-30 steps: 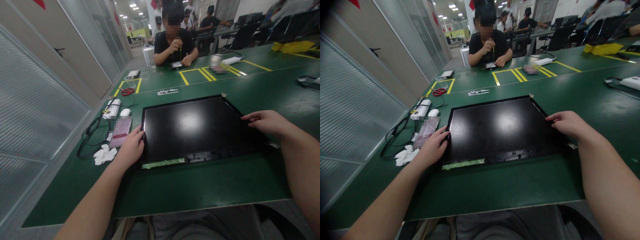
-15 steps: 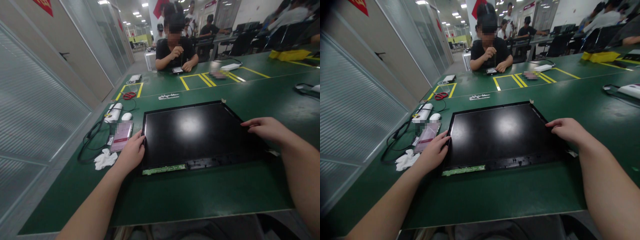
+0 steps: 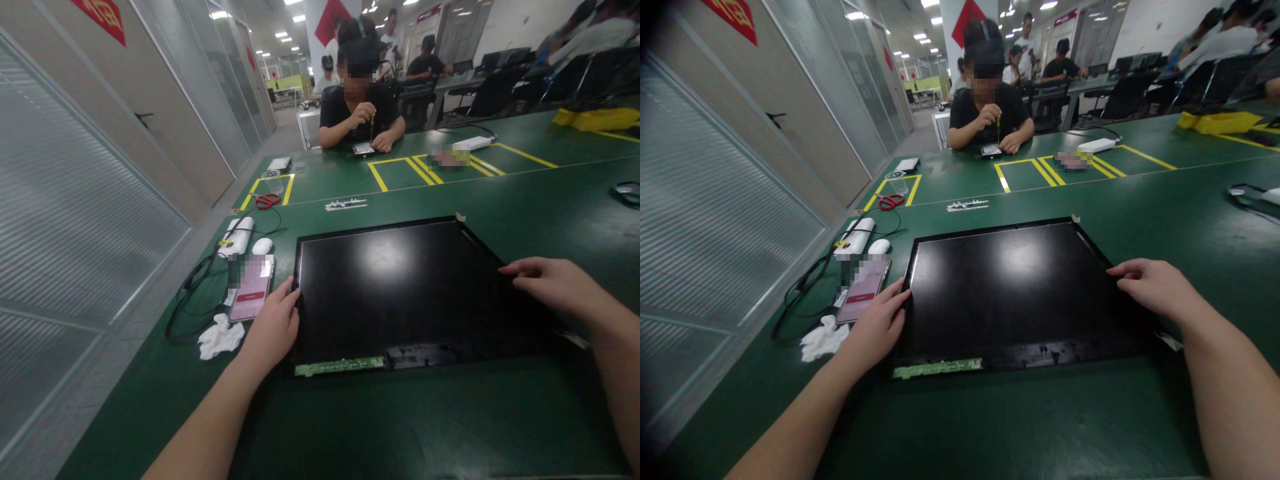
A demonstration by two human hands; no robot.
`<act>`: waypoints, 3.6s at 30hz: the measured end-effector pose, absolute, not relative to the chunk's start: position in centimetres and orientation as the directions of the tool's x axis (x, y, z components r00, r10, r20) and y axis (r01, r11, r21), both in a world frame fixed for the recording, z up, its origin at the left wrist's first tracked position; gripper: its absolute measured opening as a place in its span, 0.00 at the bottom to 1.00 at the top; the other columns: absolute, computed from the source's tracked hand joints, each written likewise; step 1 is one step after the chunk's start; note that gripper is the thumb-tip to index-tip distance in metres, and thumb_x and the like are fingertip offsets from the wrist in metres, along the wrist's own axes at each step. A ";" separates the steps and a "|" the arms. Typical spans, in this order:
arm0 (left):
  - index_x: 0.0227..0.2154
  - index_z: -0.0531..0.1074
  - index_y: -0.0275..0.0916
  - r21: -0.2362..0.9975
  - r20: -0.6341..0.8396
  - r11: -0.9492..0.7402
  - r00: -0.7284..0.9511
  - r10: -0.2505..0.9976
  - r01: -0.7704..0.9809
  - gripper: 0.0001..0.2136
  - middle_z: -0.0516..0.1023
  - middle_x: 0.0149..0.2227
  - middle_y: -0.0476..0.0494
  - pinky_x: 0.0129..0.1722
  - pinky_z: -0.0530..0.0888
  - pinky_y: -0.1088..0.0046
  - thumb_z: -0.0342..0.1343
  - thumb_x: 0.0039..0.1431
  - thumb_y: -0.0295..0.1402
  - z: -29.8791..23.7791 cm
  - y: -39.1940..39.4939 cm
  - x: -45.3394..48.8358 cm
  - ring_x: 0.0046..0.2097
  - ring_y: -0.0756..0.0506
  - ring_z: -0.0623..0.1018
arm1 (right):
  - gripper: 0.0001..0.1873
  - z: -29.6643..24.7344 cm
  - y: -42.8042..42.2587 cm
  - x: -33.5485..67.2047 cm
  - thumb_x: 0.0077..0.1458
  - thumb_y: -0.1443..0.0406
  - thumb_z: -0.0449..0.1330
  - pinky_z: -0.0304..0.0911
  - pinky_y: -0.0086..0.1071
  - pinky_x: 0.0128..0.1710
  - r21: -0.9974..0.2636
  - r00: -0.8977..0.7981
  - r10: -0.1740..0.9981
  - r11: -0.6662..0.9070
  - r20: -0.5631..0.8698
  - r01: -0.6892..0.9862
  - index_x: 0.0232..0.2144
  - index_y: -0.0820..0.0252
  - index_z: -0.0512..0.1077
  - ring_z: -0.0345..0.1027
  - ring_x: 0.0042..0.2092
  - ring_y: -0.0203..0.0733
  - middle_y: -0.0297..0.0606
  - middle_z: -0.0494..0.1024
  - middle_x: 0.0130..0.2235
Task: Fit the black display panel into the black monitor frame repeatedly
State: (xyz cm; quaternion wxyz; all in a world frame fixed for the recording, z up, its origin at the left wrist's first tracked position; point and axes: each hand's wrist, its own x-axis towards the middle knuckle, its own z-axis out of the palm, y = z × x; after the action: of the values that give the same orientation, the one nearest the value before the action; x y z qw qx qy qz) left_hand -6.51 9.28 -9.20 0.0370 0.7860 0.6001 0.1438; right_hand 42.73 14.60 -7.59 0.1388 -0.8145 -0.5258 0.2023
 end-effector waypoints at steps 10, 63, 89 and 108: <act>0.52 0.77 0.32 0.313 0.248 -0.226 0.150 0.957 0.922 0.19 0.66 0.64 0.23 0.58 0.74 0.52 0.46 0.63 0.25 -10.3 8.8 -6.6 0.55 0.36 0.79 | 0.12 -8.8 14.7 44.5 0.32 0.57 0.59 0.68 0.50 0.47 -0.522 0.346 0.923 -0.383 -0.171 0.762 0.24 0.45 0.79 0.75 0.43 0.59 0.40 0.83 0.40; 0.59 0.71 0.25 0.182 0.063 -0.214 0.206 0.976 0.960 0.22 0.71 0.62 0.23 0.64 0.67 0.51 0.43 0.66 0.23 -8.4 9.1 -5.7 0.64 0.33 0.71 | 0.17 -10.2 15.9 44.9 0.39 0.55 0.57 0.69 0.44 0.40 -0.419 0.338 0.939 -0.331 -0.061 0.845 0.27 0.52 0.82 0.77 0.39 0.55 0.41 0.84 0.34; 0.63 0.63 0.34 0.897 -0.391 0.278 -0.324 0.861 -0.344 0.34 0.78 0.56 0.31 0.27 0.77 0.76 0.59 0.51 0.18 -7.1 9.3 -3.8 0.35 0.46 0.84 | 0.15 -8.7 15.5 43.7 0.40 0.56 0.57 0.68 0.44 0.40 -0.393 0.367 0.923 -0.383 -0.117 0.836 0.28 0.53 0.80 0.75 0.39 0.55 0.44 0.82 0.34; 0.62 0.66 0.40 0.838 -0.419 0.298 -0.187 0.889 -0.457 0.33 0.81 0.26 0.51 0.20 0.74 0.78 0.63 0.52 0.20 -5.9 8.6 -3.6 0.21 0.49 0.78 | 0.17 -8.3 15.1 43.3 0.41 0.55 0.57 0.68 0.44 0.41 -0.398 0.345 0.930 -0.365 -0.124 0.842 0.30 0.53 0.81 0.76 0.38 0.54 0.42 0.83 0.34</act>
State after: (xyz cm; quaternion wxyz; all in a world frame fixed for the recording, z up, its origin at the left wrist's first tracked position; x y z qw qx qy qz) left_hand -3.58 8.65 -5.90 0.6047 0.2025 0.5325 0.5566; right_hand 43.29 15.10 -8.29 0.1332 -0.8093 -0.5473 0.1664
